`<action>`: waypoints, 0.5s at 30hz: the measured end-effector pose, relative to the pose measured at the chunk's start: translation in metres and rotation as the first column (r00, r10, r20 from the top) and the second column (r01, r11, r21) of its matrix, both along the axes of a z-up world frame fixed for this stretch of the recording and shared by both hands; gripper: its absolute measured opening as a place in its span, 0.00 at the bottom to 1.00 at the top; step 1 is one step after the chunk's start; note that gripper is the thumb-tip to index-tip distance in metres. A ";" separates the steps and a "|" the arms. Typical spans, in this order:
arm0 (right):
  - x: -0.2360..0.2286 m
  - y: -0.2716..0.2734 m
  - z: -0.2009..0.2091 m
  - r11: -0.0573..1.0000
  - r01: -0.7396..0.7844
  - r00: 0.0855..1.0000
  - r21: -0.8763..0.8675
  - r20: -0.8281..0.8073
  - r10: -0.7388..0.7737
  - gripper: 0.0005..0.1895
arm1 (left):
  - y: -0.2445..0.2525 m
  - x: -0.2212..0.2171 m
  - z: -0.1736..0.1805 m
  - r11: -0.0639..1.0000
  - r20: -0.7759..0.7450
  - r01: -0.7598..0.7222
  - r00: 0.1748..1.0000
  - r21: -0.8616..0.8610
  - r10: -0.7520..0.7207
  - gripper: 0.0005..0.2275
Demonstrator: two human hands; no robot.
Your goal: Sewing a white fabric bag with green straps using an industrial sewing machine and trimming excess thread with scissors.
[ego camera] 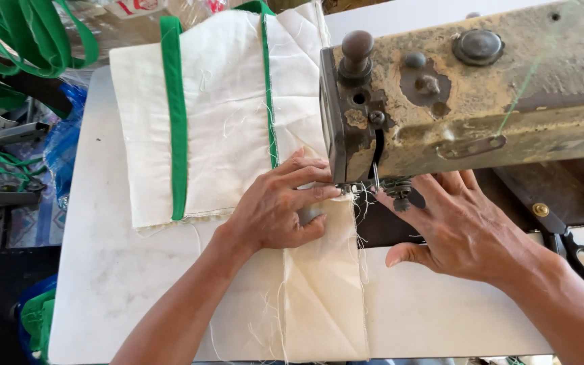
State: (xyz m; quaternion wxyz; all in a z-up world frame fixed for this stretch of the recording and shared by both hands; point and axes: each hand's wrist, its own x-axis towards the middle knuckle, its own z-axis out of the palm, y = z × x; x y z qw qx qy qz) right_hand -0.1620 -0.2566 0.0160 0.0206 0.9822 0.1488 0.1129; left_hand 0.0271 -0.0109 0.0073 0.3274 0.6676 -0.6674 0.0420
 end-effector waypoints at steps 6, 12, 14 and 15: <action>-0.002 -0.001 0.003 0.999 -0.034 0.998 0.008 0.046 0.034 0.45 | -0.003 -0.004 0.001 0.999 0.025 -0.021 0.999 -0.029 0.021 0.12; -0.030 0.001 0.055 0.982 -0.176 0.984 0.062 0.029 0.175 0.39 | 0.000 -0.011 0.003 0.999 0.029 -0.027 0.999 -0.040 0.028 0.12; -0.062 -0.006 0.088 0.985 -0.085 0.989 0.151 0.130 0.066 0.30 | 0.003 -0.012 0.004 0.999 0.012 -0.042 0.999 -0.006 0.042 0.16; -0.073 -0.016 0.097 0.986 -0.081 0.990 0.148 0.126 0.062 0.30 | 0.002 -0.010 -0.001 0.999 0.008 -0.039 0.999 -0.009 0.039 0.16</action>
